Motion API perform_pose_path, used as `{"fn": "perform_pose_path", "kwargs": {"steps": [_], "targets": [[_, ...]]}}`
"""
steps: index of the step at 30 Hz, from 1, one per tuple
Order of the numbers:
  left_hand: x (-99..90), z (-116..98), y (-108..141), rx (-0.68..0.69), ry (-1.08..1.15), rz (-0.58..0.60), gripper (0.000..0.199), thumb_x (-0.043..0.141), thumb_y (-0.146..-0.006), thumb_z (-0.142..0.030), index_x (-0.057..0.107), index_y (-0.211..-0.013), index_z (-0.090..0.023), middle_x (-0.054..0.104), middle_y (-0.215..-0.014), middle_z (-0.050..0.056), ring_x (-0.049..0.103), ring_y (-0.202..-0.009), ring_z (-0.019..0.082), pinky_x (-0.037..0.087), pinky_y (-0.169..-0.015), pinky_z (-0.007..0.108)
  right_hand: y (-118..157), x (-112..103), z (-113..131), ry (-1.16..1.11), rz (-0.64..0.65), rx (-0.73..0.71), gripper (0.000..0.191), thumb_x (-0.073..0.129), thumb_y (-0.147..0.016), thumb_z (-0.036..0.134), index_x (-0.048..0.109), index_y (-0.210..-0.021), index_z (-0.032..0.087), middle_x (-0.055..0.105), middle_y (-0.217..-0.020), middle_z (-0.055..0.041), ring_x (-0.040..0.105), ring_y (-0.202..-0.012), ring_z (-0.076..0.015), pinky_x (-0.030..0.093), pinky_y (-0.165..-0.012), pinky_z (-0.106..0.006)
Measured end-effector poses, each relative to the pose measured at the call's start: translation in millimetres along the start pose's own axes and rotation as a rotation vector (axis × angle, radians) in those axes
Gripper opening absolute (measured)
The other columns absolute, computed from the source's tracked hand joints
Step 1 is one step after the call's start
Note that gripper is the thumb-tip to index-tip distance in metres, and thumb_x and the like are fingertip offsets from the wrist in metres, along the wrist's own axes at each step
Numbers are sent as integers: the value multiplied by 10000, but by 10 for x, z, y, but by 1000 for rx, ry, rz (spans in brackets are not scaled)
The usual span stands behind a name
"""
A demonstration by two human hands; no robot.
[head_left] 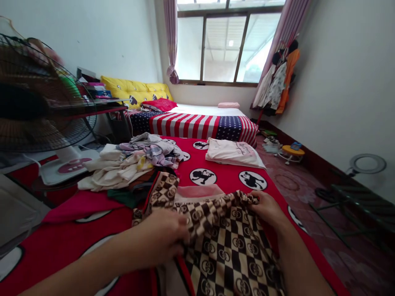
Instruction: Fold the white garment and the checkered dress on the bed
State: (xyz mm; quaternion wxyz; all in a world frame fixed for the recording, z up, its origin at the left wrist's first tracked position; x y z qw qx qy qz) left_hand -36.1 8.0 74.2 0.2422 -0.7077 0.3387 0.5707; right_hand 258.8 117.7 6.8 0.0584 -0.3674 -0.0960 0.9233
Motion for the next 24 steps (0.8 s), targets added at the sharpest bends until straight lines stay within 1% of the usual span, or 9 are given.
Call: {"fn": "perform_pose_path", "kwargs": {"steps": [2, 4, 8, 10, 12, 14, 19, 22, 24], "targets": [[85, -350, 230, 108, 148, 173, 101, 636, -766, -160, 665, -752, -255, 667, -753, -41, 601, -667, 124, 411, -588, 221, 23, 55, 49, -103, 141, 19, 162, 600, -577, 190, 691, -711, 194, 666, -685, -4, 622, -676, -201, 479, -623, -284], [92, -425, 328, 101, 196, 180, 127, 599, -808, -157, 662, -751, -252, 664, -724, -42, 593, -640, 112, 413, -584, 216, 21, 24, 97, -152, 147, 16, 266, 607, -568, 187, 702, -816, 184, 696, -828, -26, 644, -767, -215, 498, -685, -300], [-4, 77, 249, -101, 67, -172, 217, 487, -884, -216, 662, -1003, -262, 652, -1056, 36, 605, -977, 181, 456, -846, 269, -9, -104, 21, 26, 33, 68, 600, 731, -496, 229, 665, -1091, 182, 682, -1049, -90, 650, -897, -273, 509, -777, -372], [37, 423, 227, -251, 15, -285, 475, 575, -826, -246, 522, -1296, -285, 470, -1387, 77, 471, -1243, 248, 404, -1002, 349, -4, -87, -59, 116, 87, 118, 653, 762, -508, 286, 644, -1143, 187, 698, -1014, -90, 653, -905, -293, 508, -777, -382], [157, 697, 236, -402, -6, -265, 835, 694, -721, -313, 302, -1459, -284, 247, -1536, 105, 343, -1351, 310, 376, -1046, 414, 18, -51, -103, 153, 169, 148, 614, 754, -558, 339, 644, -1146, 198, 713, -960, -72, 658, -899, -292, 504, -779, -370], [265, 820, 271, -489, -12, -189, 997, 752, -647, -373, 222, -1488, -292, 215, -1551, 111, 341, -1349, 340, 393, -1030, 448, 41, -21, -59, 149, 228, 125, 570, 740, -595, 365, 655, -1135, 204, 713, -981, -66, 653, -928, -286, 496, -808, -357], [159, 578, 345, -390, -84, -183, 593, 747, -647, -372, 584, -1217, -356, 302, -1521, 27, 303, -1357, 339, 325, -1067, 481, 28, -90, 249, 115, 111, 25, 481, 642, -689, 565, 721, -988, 196, 628, -1202, -85, 565, -1118, -279, 430, -935, -332], [136, 518, 394, -371, -71, -70, 100, 640, -729, -290, 664, -818, -251, 548, -1290, 44, 512, -1166, 285, 437, -922, 394, 36, -38, 237, 186, 137, 157, 571, 454, -780, 678, 701, -664, 177, 703, -859, -87, 649, -844, -246, 469, -738, -309], [72, 658, 489, -460, -113, -24, 93, 528, -770, -218, 594, -705, -209, 639, -982, 51, 608, -912, 231, 463, -727, 327, 57, 27, 194, 288, 205, 193, 539, 506, -751, 676, 674, -625, 181, 668, -673, -59, 636, -690, -225, 440, -611, -295]]}}
Point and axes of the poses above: each hand's wrist, its own y-axis away from the middle knuckle, its own x-axis out of the palm, z = x × y, the point moved 8 cm from there along -y, towards the middle knuckle
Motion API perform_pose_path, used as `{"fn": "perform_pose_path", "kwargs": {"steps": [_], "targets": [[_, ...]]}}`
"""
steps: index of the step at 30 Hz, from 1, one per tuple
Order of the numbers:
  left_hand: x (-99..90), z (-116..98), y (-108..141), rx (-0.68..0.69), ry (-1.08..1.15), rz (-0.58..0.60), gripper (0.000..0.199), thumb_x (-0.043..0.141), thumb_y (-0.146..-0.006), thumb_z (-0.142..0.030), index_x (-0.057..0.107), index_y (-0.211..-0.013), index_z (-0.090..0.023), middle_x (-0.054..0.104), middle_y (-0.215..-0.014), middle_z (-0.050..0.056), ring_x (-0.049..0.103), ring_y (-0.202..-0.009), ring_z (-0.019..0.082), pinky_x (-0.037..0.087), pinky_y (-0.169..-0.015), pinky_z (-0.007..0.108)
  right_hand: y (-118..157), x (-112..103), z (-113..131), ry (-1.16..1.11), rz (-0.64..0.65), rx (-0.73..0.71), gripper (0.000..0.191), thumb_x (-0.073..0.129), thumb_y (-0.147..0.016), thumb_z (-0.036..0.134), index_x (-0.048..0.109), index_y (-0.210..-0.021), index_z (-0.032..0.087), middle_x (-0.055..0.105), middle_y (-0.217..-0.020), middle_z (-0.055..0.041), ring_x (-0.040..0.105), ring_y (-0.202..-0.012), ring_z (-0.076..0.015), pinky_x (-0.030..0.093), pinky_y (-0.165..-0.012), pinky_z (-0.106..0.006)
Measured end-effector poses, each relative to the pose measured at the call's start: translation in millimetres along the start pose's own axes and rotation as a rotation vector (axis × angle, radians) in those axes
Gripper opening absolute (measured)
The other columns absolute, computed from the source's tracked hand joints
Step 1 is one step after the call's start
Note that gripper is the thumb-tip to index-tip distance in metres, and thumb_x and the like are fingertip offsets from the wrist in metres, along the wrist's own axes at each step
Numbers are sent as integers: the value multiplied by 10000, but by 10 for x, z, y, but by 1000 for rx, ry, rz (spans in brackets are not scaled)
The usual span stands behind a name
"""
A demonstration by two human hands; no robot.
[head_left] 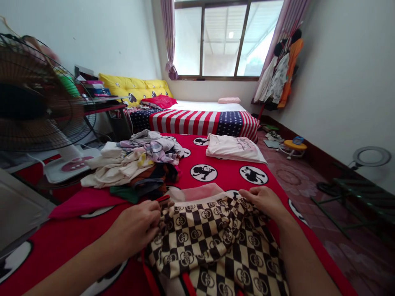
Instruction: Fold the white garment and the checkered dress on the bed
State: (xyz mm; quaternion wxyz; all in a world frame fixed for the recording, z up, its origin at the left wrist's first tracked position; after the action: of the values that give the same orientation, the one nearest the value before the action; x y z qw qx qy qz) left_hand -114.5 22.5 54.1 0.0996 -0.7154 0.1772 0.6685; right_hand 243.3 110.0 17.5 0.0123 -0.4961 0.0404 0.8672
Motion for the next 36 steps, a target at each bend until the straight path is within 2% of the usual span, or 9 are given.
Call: {"fn": "perform_pose_path", "kwargs": {"steps": [4, 9, 14, 18, 21, 24, 27, 31, 36], "targets": [[-244, 628, 53, -282, -135, -111, 118, 471, -770, -227, 561, -699, -200, 608, -804, 52, 601, -757, 240, 396, -590, 316, 14, 55, 26, 34, -9, -137, 603, 750, -598, 494, 653, -1129, 227, 677, -1015, -71, 637, -865, -238, 457, -672, -285], [-394, 816, 77, -254, -79, -419, 296, 464, -803, -261, 642, -1029, -190, 560, -1209, 99, 544, -1096, 296, 433, -882, 370, 66, 165, 178, 120, 43, -220, 758, 731, -614, 563, 552, -1303, 304, 579, -1223, -92, 598, -1003, -280, 456, -794, -337], [48, 510, 14, -158, 142, -113, 527, 621, -713, -388, 593, -1223, -256, 647, -1146, 66, 605, -1023, 263, 461, -819, 313, 205, 272, 431, 52, 239, -280, 321, 720, -659, 475, 737, -863, 229, 674, -846, -35, 608, -811, -217, 433, -677, -269], [63, 325, 34, -47, 204, 119, 265, 522, -662, -143, 705, -823, -249, 700, -789, 8, 653, -804, 216, 438, -673, 252, 391, 215, 497, -215, 475, -288, 199, 698, -698, 368, 658, -687, 173, 587, -618, 23, 532, -601, -124, 359, -515, -206], [-287, 251, -174, 35, 423, 33, 223, 509, -669, -139, 692, -770, -214, 683, -745, -2, 648, -737, 190, 471, -659, 240, 274, -117, 379, -571, 193, -192, 256, 689, -720, 419, 621, -696, 174, 574, -618, 26, 530, -575, -115, 381, -494, -197], [-837, 361, -495, -41, 576, -514, 303, 532, -771, -247, 653, -1044, -197, 656, -1076, 58, 629, -987, 227, 497, -869, 330, 181, -536, 143, -971, -446, -221, 435, 714, -700, 431, 599, -1065, 225, 653, -980, -25, 626, -867, -174, 511, -714, -259], [-987, 316, -697, -79, 496, -845, 549, 610, -775, -276, 483, -1306, -217, 388, -1435, 111, 383, -1331, 267, 338, -1090, 423, 136, -566, 79, -1127, -668, -343, 900, 756, -671, 384, 272, -1419, 266, 376, -1458, -93, 419, -1304, -211, 359, -1063, -361], [-698, 116, -784, 6, 398, -731, 550, 612, -791, -276, 480, -1321, -207, 259, -1515, 117, 266, -1399, 286, 253, -1141, 448, 107, -482, 47, -1009, -668, -247, 840, 717, -707, 430, 308, -1417, 245, 169, -1566, -86, 146, -1439, -236, 149, -1163, -418], [-227, 138, -556, 134, 417, -410, 378, 581, -826, -345, 620, -1174, -201, 492, -1375, 103, 457, -1279, 257, 331, -1103, 394, 159, -378, 271, -900, -477, -260, 468, 631, -781, 466, 584, -1175, 217, 560, -1319, -92, 499, -1243, -251, 362, -1067, -435]]}}
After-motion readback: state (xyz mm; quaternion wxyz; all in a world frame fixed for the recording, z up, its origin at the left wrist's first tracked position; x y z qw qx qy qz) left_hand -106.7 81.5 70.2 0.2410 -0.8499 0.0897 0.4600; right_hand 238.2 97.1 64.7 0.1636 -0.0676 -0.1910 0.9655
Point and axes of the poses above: each hand's wrist, its own y-axis away from the middle knuckle, its own x-axis out of the palm, z = x × y, the point moved 8 cm from there along -y, towards the middle knuckle
